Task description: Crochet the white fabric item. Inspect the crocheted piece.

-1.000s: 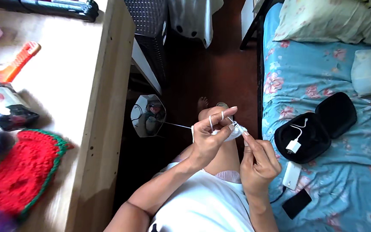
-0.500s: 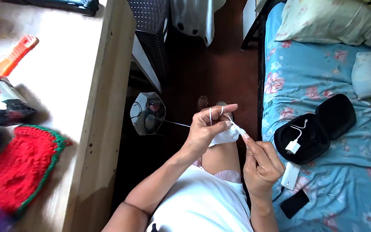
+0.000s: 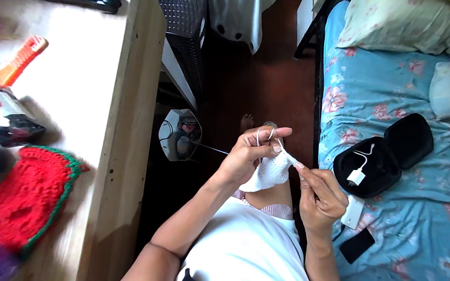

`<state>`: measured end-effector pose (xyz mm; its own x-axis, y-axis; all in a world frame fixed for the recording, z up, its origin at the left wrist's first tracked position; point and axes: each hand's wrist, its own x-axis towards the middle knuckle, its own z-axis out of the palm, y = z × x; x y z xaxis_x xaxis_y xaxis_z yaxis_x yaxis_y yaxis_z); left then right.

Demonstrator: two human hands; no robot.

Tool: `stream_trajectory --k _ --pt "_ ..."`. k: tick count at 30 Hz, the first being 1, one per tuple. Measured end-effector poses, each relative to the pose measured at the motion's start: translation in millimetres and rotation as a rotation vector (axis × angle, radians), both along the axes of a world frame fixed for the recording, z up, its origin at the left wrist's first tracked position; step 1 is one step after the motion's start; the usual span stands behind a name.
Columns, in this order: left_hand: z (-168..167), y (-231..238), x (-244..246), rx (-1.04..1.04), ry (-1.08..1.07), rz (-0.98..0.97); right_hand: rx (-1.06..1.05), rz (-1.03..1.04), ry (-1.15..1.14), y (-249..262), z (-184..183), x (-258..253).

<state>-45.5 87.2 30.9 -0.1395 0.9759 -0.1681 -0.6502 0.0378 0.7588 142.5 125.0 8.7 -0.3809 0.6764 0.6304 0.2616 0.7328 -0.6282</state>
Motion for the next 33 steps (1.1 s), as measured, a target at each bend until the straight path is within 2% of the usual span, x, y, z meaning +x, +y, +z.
stream_trajectory --k 7,14,19,22,24,28,30,33 --pt "1.0 -0.5 3.5 0.024 -0.036 0.002 -0.383 0.15 0.265 0.7 -6.7 -1.0" --pt "-2.3 -4.4 17.1 -0.06 -0.077 -0.014 -0.689 0.429 0.31 8.2 -4.9 -1.0" --pt "-26.3 -14.1 -22.4 0.1 0.148 -0.144 -0.904 0.526 0.471 15.7 -4.9 8.0" --pt "-28.2 -23.6 -48.0 0.063 0.437 -0.325 -0.952 0.511 0.5 17.8 -5.5 12.2" --pt "-25.1 -28.1 -54.9 0.094 0.517 -0.363 -0.951 0.496 0.479 18.3 -5.8 13.1" --pt "-23.1 -19.5 -38.5 0.333 0.253 -0.111 -0.942 0.462 0.403 13.9 -4.4 8.5" --pt "-19.7 -10.0 -23.7 0.326 0.228 -0.096 -0.922 0.435 0.382 9.5 -4.5 5.1" --pt "-12.9 0.0 -2.0 0.211 0.216 -0.124 -0.835 0.362 0.34 3.5 -6.4 1.9"
